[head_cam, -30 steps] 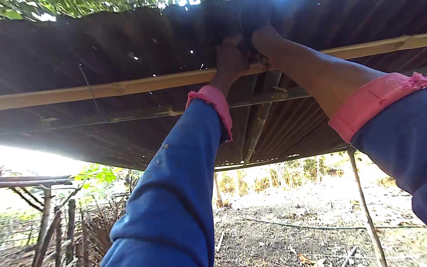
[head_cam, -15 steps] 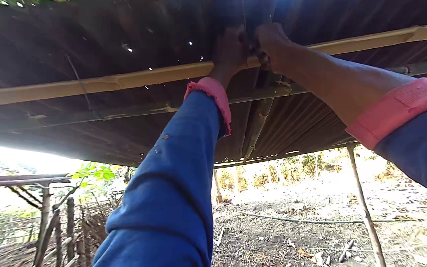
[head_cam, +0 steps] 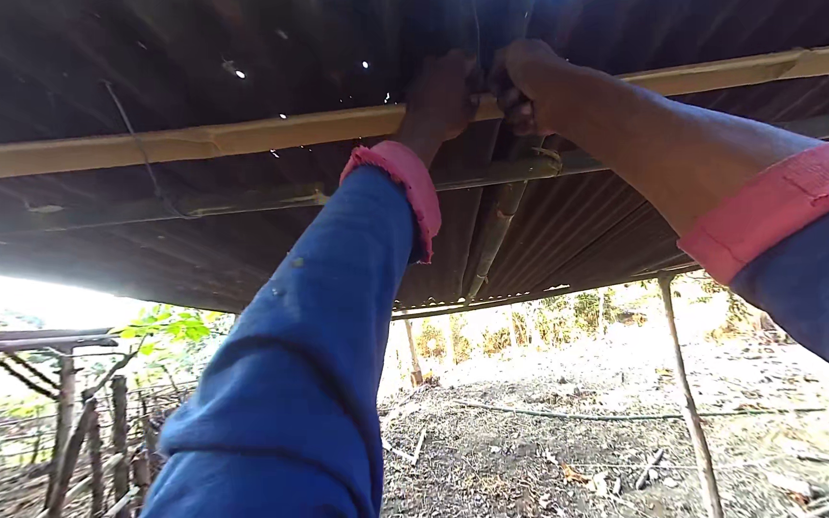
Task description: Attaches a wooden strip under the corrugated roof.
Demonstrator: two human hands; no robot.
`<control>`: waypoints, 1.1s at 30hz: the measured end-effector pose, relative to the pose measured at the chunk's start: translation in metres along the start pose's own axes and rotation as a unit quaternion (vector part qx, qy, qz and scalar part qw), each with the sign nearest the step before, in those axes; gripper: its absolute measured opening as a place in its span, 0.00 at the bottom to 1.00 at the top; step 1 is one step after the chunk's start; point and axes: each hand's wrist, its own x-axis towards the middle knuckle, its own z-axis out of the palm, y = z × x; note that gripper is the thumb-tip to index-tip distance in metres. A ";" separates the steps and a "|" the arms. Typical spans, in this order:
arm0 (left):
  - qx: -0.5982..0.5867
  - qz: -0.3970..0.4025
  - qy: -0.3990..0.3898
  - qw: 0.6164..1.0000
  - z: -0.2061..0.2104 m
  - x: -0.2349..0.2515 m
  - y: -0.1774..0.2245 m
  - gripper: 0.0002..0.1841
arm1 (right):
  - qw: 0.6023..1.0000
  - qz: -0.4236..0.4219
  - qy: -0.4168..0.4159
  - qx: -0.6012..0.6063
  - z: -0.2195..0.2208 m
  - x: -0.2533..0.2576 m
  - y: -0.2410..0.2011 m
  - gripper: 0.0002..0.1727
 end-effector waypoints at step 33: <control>0.024 -0.006 0.017 1.000 0.006 0.003 -0.004 0.18 | 0.863 -0.213 0.145 -0.436 0.044 0.001 0.065 0.22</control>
